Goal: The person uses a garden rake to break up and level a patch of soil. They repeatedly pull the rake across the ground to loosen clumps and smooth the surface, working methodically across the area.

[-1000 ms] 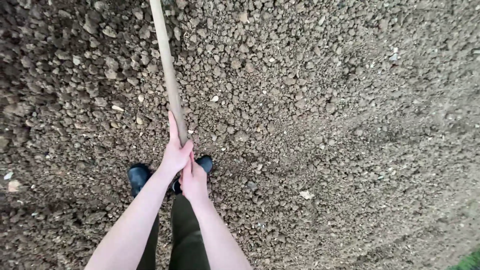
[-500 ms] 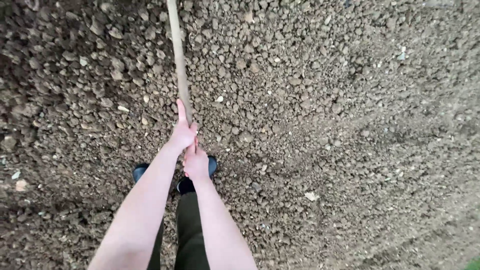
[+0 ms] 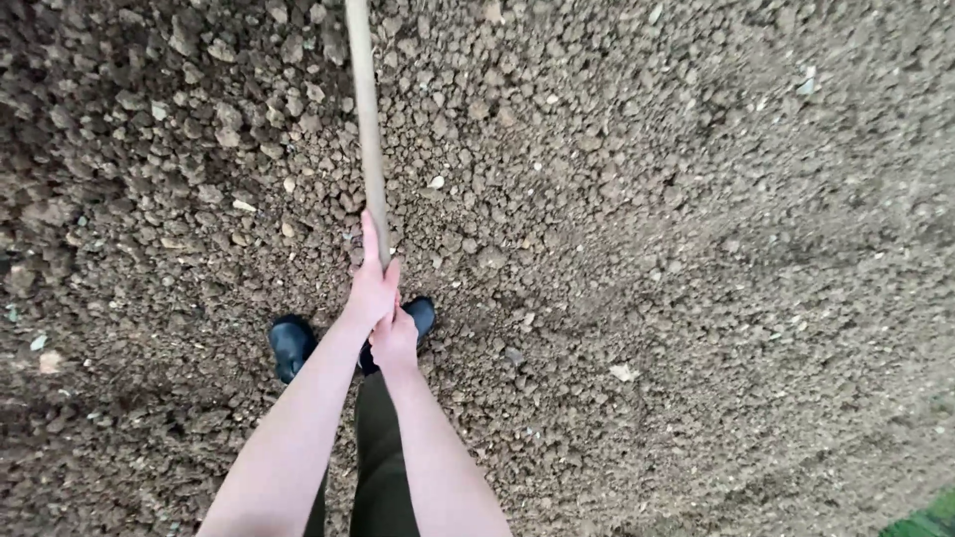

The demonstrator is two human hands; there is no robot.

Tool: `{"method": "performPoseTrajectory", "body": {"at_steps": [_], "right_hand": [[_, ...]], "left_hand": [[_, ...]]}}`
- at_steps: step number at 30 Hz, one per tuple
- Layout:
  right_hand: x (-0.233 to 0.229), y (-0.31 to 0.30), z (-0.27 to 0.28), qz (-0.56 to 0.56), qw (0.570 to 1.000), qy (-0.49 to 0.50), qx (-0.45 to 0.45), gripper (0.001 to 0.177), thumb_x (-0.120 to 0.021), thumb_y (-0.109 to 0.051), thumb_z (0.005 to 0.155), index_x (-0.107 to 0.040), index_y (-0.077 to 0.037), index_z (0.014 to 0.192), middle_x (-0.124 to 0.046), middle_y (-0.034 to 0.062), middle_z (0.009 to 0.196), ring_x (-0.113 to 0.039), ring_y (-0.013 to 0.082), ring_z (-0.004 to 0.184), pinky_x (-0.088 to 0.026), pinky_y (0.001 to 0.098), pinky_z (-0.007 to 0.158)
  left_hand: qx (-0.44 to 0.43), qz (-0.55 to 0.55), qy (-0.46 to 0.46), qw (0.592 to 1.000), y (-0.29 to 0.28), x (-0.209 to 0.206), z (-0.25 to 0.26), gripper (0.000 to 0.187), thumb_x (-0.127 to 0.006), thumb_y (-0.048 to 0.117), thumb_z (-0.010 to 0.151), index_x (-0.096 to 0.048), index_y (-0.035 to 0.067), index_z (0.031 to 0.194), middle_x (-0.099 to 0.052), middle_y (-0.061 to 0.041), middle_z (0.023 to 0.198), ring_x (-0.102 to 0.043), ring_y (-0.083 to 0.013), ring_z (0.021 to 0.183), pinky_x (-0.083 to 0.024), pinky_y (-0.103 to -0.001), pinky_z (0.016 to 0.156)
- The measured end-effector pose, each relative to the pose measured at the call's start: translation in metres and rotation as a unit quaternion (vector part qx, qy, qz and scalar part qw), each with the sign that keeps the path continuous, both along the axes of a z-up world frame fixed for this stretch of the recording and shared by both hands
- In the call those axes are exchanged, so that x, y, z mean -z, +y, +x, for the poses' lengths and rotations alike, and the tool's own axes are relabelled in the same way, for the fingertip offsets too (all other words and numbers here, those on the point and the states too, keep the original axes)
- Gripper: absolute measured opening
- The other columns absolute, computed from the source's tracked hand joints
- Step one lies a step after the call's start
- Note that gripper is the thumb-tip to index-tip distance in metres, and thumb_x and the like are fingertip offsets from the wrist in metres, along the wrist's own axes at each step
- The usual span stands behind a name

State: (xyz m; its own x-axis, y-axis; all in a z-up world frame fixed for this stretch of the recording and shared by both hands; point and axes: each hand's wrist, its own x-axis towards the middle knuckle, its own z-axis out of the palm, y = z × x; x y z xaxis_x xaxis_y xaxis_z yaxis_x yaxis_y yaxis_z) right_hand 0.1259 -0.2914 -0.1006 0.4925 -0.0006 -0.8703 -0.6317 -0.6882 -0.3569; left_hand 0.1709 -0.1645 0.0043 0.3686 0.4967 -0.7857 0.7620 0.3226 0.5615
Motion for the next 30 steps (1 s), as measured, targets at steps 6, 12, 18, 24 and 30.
{"method": "performPoseTrajectory", "body": {"at_steps": [6,12,18,24,30], "right_hand": [[-0.027,0.009,0.019,0.062,0.997,0.043,0.01,0.045,-0.043,-0.036,0.104,-0.054,-0.01,0.068,-0.05,0.0073,0.049,-0.05,0.0249,0.031,-0.043,0.0433,0.02],[-0.044,0.006,0.01,0.098,0.992,-0.019,-0.079,0.053,-0.037,-0.041,0.108,-0.061,-0.006,0.077,-0.058,0.0165,0.055,-0.058,0.0292,0.044,-0.048,0.0401,0.034],[-0.046,0.009,0.009,0.2,0.96,-0.135,-0.139,0.045,-0.041,-0.035,0.107,-0.066,0.002,0.098,-0.067,0.0276,0.088,-0.067,0.0422,0.09,-0.05,0.0559,0.078],[0.003,0.023,0.014,0.078,0.992,0.101,-0.01,0.051,-0.049,-0.039,0.099,-0.053,-0.007,0.06,-0.05,0.0129,0.044,-0.051,0.0397,0.034,-0.05,0.0533,0.034],[-0.049,0.036,0.022,0.037,0.987,0.127,-0.091,0.072,-0.037,-0.058,0.104,-0.065,-0.001,0.069,-0.062,0.0165,0.055,-0.062,0.0343,0.041,-0.055,0.0474,0.032]], "left_hand": [[0.018,-0.014,0.047,0.999,0.002,0.001,0.012,0.092,-0.053,0.024,0.099,0.017,0.046,0.155,-0.063,-0.042,0.11,-0.062,-0.0513,0.115,-0.046,-0.056,0.106],[-0.036,0.053,0.005,0.998,-0.007,-0.02,-0.006,0.085,-0.053,0.018,0.101,0.003,0.042,0.16,-0.065,-0.043,0.098,-0.07,-0.0498,0.092,-0.059,-0.054,0.085],[-0.065,0.133,-0.053,0.988,0.001,-0.037,-0.004,0.086,-0.053,0.016,0.102,0.005,0.039,0.161,-0.064,-0.042,0.106,-0.066,-0.0531,0.103,-0.056,-0.058,0.083],[-0.038,0.029,0.036,0.998,0.012,0.017,0.006,0.087,-0.051,0.023,0.102,0.013,0.05,0.156,-0.069,-0.032,0.092,-0.074,-0.0386,0.074,-0.065,-0.043,0.07],[0.027,-0.021,0.068,0.997,0.026,-0.019,0.008,0.095,-0.055,0.026,0.098,0.019,0.047,0.154,-0.054,-0.043,0.13,-0.054,-0.051,0.126,-0.04,-0.058,0.112]]}}
